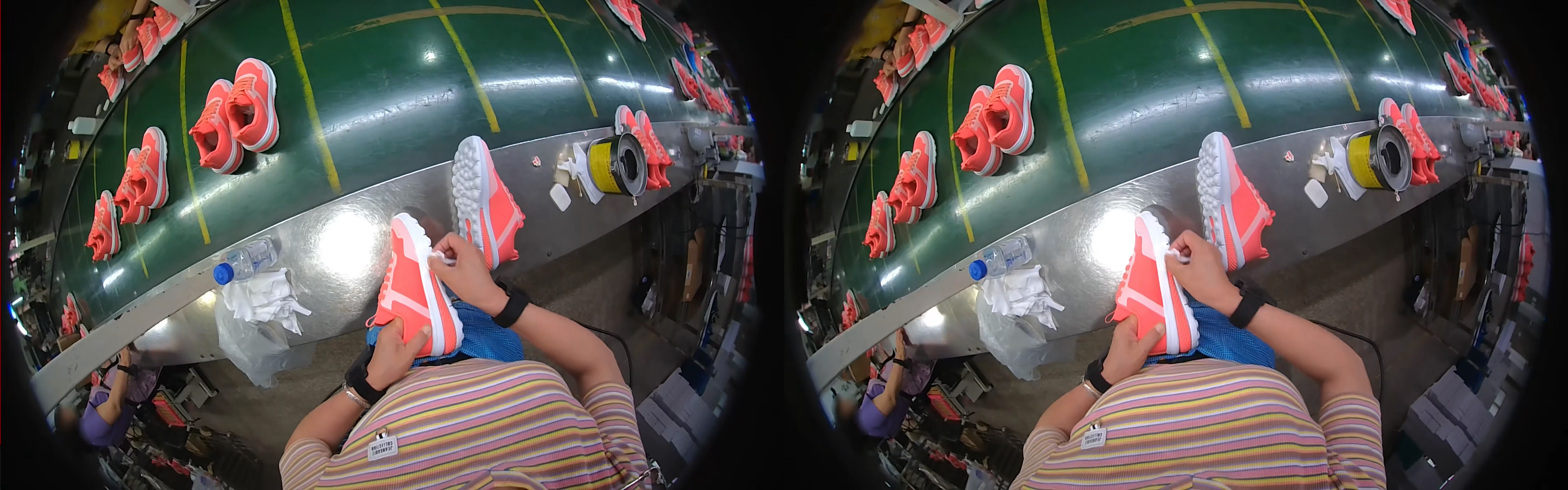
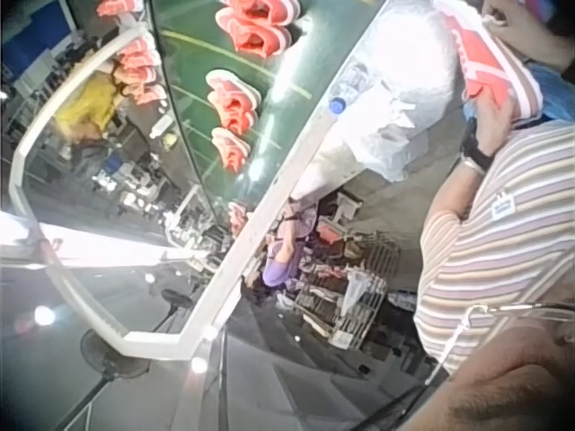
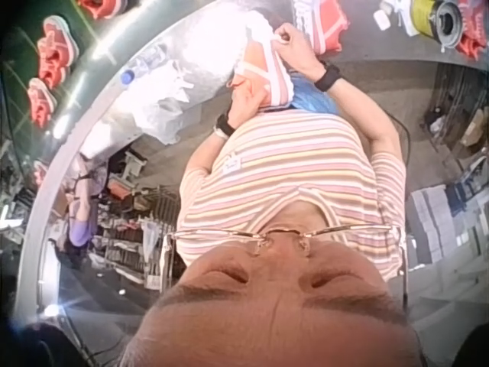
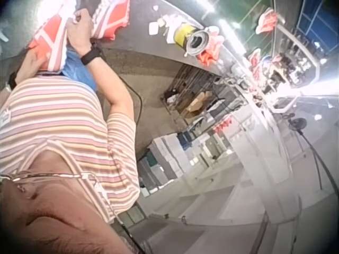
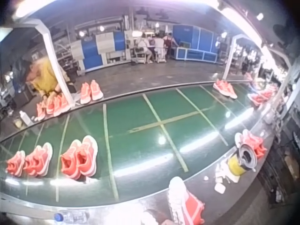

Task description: Clean and apply finish to sneakers on a conveyor belt in a shoe factory.

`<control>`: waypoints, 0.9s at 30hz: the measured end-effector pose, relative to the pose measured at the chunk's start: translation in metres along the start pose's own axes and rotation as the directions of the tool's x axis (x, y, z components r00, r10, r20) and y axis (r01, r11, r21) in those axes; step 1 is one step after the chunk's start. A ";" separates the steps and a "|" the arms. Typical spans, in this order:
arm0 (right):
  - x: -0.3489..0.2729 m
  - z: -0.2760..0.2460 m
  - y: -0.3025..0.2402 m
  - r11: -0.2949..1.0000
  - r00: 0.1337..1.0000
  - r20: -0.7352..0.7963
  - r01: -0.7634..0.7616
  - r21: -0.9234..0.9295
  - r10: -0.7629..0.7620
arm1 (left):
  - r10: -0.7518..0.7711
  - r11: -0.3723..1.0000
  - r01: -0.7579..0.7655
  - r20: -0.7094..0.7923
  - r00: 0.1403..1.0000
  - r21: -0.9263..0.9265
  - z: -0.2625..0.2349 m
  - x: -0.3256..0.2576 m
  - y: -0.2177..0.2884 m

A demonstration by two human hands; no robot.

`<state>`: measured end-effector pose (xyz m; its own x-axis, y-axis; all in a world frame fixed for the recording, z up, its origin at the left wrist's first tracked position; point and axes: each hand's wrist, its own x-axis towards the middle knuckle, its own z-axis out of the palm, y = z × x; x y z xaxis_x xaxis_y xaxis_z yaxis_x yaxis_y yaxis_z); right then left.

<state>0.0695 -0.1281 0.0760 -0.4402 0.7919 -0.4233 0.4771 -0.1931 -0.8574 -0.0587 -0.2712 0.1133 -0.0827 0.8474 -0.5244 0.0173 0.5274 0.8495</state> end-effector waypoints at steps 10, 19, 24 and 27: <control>-0.033 -0.039 -0.045 0.992 0.928 0.372 -0.013 0.122 -0.034 | 0.039 0.996 -0.040 -0.012 0.999 -0.075 0.002 0.002 -0.003; -0.036 -0.027 -0.049 0.958 0.892 0.448 0.179 -0.224 -0.062 | 0.069 0.996 -0.070 -0.017 0.997 -0.050 0.003 0.003 0.001; -0.037 -0.022 -0.034 0.907 0.950 0.137 0.309 -0.287 -0.280 | 0.039 0.999 -0.040 -0.022 0.999 -0.020 0.006 0.003 -0.006; -0.023 -0.024 -0.028 0.897 0.955 0.082 0.296 -0.329 -0.286 | 0.025 1.000 -0.025 -0.005 1.000 0.011 0.004 0.002 -0.002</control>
<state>0.0848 -0.1272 0.1167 -0.6186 0.7640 -0.1831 0.5476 0.2522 -0.7978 -0.0546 -0.2705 0.1109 -0.0877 0.8599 -0.5029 0.0298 0.5068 0.8615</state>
